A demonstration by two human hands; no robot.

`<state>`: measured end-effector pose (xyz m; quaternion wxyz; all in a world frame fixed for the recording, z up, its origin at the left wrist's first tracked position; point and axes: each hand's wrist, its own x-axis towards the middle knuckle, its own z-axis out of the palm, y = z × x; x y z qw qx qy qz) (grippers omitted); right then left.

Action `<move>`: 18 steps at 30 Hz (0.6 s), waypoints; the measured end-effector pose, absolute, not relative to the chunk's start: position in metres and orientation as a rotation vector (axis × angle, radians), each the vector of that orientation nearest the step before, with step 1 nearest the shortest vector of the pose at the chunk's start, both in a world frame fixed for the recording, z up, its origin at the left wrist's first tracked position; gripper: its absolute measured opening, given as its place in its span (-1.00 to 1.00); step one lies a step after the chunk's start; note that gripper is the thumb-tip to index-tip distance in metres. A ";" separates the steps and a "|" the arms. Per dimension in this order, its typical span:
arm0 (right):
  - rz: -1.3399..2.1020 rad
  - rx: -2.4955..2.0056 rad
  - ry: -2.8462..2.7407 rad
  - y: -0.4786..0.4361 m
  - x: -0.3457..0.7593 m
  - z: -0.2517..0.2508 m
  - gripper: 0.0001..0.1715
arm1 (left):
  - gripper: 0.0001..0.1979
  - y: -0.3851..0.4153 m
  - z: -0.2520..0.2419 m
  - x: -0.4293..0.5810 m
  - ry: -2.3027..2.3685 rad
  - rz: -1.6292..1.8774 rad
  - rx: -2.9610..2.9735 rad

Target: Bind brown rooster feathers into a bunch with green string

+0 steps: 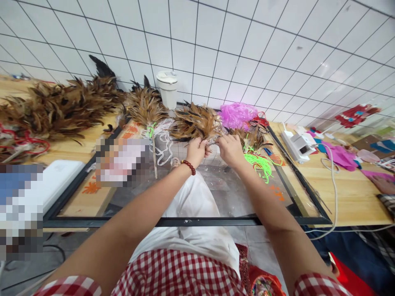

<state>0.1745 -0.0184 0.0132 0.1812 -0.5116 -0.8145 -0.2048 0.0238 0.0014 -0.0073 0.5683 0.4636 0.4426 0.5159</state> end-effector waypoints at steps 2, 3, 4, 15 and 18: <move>-0.581 -1.448 -2.274 -0.017 0.176 0.012 -0.69 | -0.85 0.000 -0.006 0.023 1.060 1.207 1.098; -0.578 -1.449 -2.268 -0.016 0.178 0.011 -0.69 | -0.85 0.000 -0.005 0.023 1.072 1.216 1.099; -0.572 -1.460 -2.255 -0.016 0.179 0.010 -0.69 | -0.84 0.001 -0.005 0.023 1.083 1.224 1.094; -0.503 -1.532 -2.047 -0.014 0.192 0.014 -0.73 | -0.84 0.012 -0.013 0.011 1.282 1.625 1.542; -0.636 -1.422 -2.142 -0.018 0.188 0.015 -0.73 | -0.83 0.010 -0.010 0.011 1.289 1.640 1.561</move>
